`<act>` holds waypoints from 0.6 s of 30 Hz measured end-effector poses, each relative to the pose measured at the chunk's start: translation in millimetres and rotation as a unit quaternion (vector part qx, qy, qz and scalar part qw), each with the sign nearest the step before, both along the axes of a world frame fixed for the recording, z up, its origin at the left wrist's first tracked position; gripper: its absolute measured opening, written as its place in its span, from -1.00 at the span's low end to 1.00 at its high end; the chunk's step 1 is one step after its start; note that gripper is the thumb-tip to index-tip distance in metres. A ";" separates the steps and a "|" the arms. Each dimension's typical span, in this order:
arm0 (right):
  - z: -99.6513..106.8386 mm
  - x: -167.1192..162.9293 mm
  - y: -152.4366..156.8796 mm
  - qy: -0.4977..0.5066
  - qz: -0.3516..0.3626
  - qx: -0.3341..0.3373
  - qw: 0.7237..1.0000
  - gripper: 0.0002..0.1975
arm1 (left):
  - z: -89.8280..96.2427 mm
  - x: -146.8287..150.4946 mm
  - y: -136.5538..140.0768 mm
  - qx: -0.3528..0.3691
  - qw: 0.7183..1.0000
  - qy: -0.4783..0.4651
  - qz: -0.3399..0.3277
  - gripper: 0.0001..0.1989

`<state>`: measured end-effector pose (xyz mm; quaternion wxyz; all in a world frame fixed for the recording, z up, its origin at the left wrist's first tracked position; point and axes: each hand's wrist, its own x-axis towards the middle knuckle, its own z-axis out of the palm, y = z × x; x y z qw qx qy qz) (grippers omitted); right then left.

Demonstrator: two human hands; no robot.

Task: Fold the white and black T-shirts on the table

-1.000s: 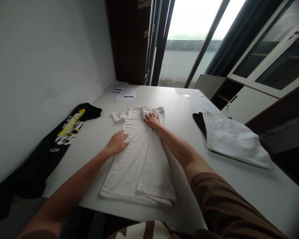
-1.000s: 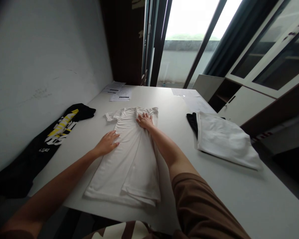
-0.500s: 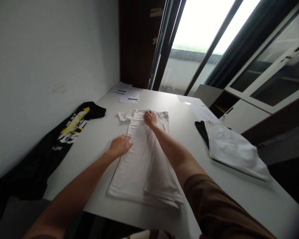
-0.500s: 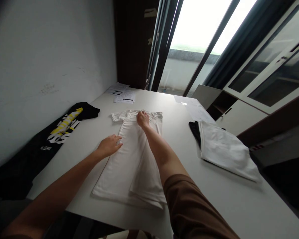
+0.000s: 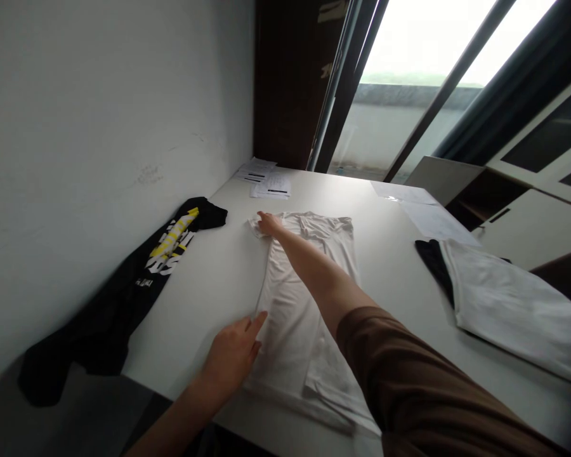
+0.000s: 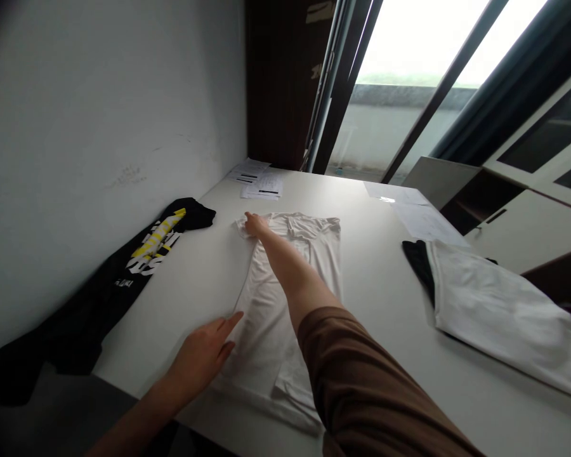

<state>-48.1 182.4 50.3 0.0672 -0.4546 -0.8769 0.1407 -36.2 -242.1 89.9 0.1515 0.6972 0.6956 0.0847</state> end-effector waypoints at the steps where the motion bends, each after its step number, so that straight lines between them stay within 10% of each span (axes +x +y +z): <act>1: -0.4 -3.0 0.5 -0.003 -0.002 -0.007 1.000 -0.47 | -6.9 1.8 -7.5 0.020 1.000 -0.007 0.011 -0.41; 7: 5.0 -7.8 -2.0 -0.005 -0.033 -0.010 0.999 -0.61 | -36.9 8.8 -29.0 0.109 0.990 -0.071 0.053 -0.35; 13: 27.2 5.9 6.0 0.095 -0.081 0.008 0.992 -0.65 | -27.8 16.1 -30.2 0.094 0.973 -0.201 0.064 -0.24; 18: 52.3 45.3 29.7 0.345 -0.185 -0.118 0.912 -0.49 | -19.3 21.2 -26.4 0.107 0.958 -0.234 0.128 -0.31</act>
